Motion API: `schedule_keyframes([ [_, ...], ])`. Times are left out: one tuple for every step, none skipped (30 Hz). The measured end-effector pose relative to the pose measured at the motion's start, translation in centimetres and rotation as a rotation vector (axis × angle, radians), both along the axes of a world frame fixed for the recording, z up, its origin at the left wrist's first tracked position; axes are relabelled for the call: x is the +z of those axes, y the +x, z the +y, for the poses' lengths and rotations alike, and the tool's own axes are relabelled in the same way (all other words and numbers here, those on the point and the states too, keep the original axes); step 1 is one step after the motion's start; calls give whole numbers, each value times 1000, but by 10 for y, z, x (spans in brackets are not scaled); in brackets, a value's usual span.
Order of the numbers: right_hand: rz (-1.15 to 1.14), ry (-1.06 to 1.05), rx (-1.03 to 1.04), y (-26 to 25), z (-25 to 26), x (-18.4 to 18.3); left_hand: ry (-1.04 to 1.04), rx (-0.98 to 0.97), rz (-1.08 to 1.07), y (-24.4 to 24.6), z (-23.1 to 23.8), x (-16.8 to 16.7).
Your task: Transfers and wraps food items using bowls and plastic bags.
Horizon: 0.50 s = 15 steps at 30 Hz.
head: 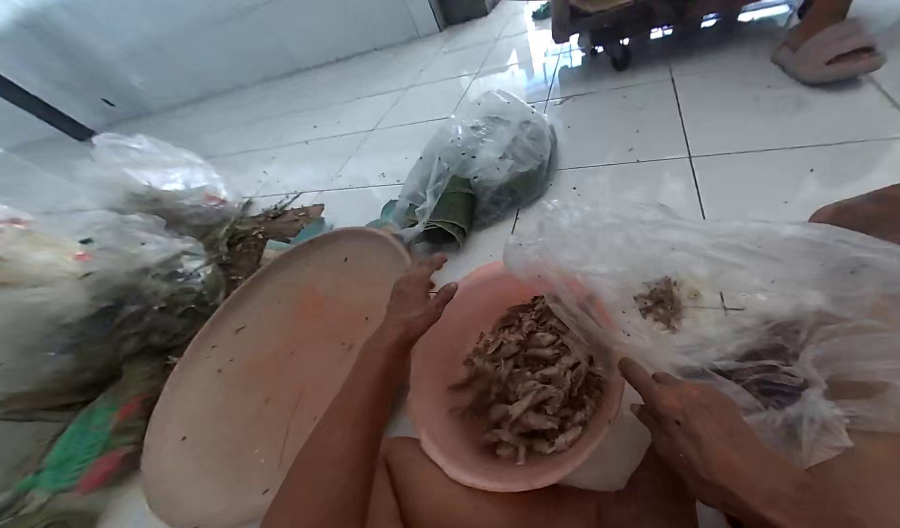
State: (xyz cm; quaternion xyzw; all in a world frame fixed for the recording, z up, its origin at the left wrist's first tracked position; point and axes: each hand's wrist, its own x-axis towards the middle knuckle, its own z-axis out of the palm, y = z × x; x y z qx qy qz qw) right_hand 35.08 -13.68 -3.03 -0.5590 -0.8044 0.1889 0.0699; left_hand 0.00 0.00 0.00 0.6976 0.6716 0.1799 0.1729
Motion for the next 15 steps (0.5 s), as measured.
schedule_keyframes([
  [12,-27,-23,0,2,0,-21,28,31,-6,-3,-5],
  [51,-58,-40,0,3,0,-37,40,54,-12,-5,-11],
  [101,-98,-49,-1,5,0,-54,42,70,-17,-6,-17],
  [145,-135,-52,-2,6,-1,-73,41,81,-19,-5,-22],
  [187,-145,-48,-5,5,-4,-91,41,92,-20,-4,-24],
  [224,-113,-46,-9,3,-8,-110,45,105,-20,-2,-25],
  [247,-84,-46,-13,1,-12,-132,58,123,-21,1,-26],
  [257,-63,-44,-18,-2,-16,-158,86,140,-21,3,-27],
  [260,-28,-50,-22,-4,-20,-179,116,151,-21,5,-28],
  [255,-5,-64,-26,-6,-21,-190,138,154,-24,7,-30],
  [261,16,-81,-29,-7,-22,-192,149,147,-26,8,-33],
  [288,11,-95,-30,-7,-22,-188,151,133,-29,8,-35],
  [333,-8,-107,-30,-7,-22,-185,140,118,-31,7,-38],
  [398,-26,-123,-29,-7,-23,-183,126,99,-33,5,-40],
  [467,-43,-146,-29,-7,-26,-180,120,89,-34,2,-42],
])
